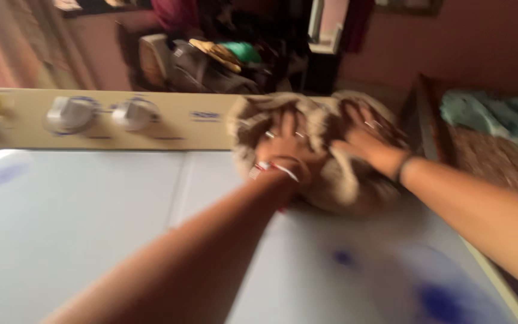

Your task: The person wipes the top surface of a washing machine using a cloth, moving it across the lid and the control panel.

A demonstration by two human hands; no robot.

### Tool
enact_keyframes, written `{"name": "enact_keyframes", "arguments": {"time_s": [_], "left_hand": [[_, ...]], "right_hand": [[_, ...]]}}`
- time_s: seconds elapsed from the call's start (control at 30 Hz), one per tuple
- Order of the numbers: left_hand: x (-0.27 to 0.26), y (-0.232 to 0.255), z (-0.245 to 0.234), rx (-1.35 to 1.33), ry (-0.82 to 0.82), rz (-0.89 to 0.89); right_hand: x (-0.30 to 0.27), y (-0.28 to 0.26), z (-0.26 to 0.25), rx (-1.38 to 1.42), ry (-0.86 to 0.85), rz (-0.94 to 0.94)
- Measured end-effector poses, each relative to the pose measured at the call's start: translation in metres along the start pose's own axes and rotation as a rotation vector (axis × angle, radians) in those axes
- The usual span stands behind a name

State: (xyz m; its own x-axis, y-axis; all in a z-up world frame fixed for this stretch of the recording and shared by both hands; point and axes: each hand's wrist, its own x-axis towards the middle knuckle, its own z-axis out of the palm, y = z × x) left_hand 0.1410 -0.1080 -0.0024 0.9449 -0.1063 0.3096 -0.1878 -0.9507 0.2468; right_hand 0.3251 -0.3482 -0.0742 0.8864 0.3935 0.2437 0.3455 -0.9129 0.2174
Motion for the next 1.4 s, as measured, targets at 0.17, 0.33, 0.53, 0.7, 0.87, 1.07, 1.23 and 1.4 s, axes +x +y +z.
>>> {"name": "enact_keyframes", "arguments": {"time_s": [0.17,0.33,0.53,0.7,0.87,1.07,1.23,1.4], "left_hand": [[0.0,0.011,0.0,0.121,-0.058,-0.015],[-0.032,0.028,0.009,0.132,-0.157,-0.05],[0.021,0.021,0.011,0.081,0.025,-0.121],[0.018,0.02,0.01,0.087,0.004,-0.114],[-0.003,0.019,0.018,0.097,-0.095,-0.068],[0.038,0.001,0.015,0.055,0.064,0.001],[0.005,0.012,0.004,0.087,-0.057,-0.027],[-0.026,0.016,0.01,0.058,-0.16,-0.022]], "right_hand": [[-0.013,-0.013,-0.011,0.181,0.067,-0.094],[-0.061,-0.022,-0.016,0.291,0.043,-0.05],[0.0,-0.035,-0.047,0.19,0.153,-0.044],[-0.008,-0.025,-0.03,0.116,0.108,-0.043],[-0.044,-0.022,-0.014,0.246,0.219,-0.091],[-0.001,-0.04,-0.049,0.202,0.065,0.082],[-0.034,-0.03,-0.029,0.147,0.187,-0.037],[-0.083,-0.032,-0.011,0.313,0.112,0.02]]}}
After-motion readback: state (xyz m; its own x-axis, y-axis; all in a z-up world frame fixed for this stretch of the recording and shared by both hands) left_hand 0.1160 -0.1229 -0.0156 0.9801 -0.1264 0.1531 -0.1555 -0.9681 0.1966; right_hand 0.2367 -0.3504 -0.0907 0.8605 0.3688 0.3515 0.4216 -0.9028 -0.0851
